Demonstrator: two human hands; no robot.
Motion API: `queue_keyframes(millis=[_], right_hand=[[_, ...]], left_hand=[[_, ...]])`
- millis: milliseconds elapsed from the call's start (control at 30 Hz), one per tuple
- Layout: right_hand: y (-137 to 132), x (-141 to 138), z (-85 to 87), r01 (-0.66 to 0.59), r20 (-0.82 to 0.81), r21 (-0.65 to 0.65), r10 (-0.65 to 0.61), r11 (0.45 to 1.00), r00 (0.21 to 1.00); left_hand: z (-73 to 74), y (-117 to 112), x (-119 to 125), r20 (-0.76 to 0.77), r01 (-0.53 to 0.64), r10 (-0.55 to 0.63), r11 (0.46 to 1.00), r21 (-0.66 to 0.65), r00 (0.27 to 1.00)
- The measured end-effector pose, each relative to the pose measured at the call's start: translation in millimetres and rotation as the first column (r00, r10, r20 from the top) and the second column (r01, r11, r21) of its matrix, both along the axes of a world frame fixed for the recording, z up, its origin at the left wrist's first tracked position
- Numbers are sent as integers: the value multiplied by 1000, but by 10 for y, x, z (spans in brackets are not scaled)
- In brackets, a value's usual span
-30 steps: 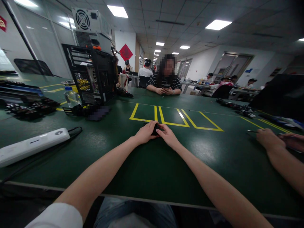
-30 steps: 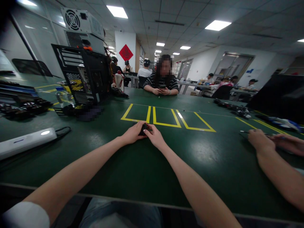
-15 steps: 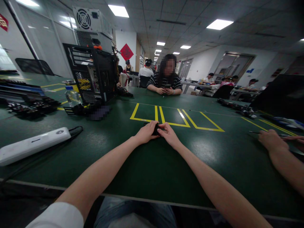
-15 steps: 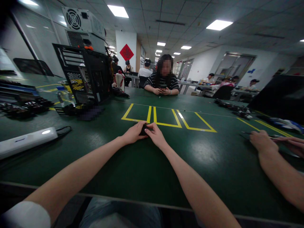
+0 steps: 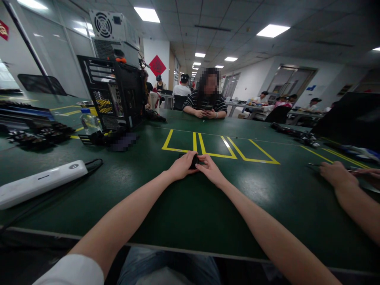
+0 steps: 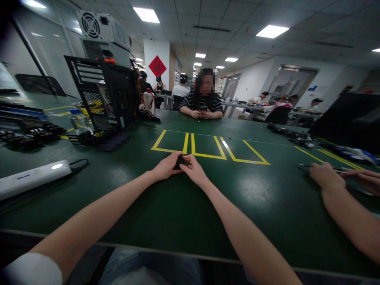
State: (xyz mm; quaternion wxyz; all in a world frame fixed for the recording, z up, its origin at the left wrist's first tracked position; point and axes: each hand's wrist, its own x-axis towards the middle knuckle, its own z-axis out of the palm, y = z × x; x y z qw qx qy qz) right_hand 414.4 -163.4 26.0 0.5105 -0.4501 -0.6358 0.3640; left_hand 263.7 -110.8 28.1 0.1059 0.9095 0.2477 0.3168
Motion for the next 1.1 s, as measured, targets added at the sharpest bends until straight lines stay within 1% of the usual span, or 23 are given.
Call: queue_keyframes(millis=[100,333,467,633,800,933,1100], right_hand=[[2,-7,-5,36,-3,13,-36,999,999],[65,16,-47,55,20,-2,-55,999,998],[60,37,-26,41,64,-8,-40,999,997],[29,13,-7,-19,-6,5,19,1000,1000],[52,-10,-37,39,-13,44,-38,998,999],[57,2,-36,22,-5,39,-21,999,1000],[47,18,-12,29,22,25,-29,999,999]], left_hand=[[-4,3,0,10,8,-8,1000,12,1000],[-7,1,10,8,4,-5,1000,10,1000],[-8,5,3,6,6,-6,1000,-2,1000],[-22,17,-5,3,8,-8,1000,6,1000],[-24,19,9,5,4,-4,1000,19,1000],[-16,13,9,12,3,-3,1000,13,1000],[-1,-2,-7,8,6,-6,1000,0,1000]])
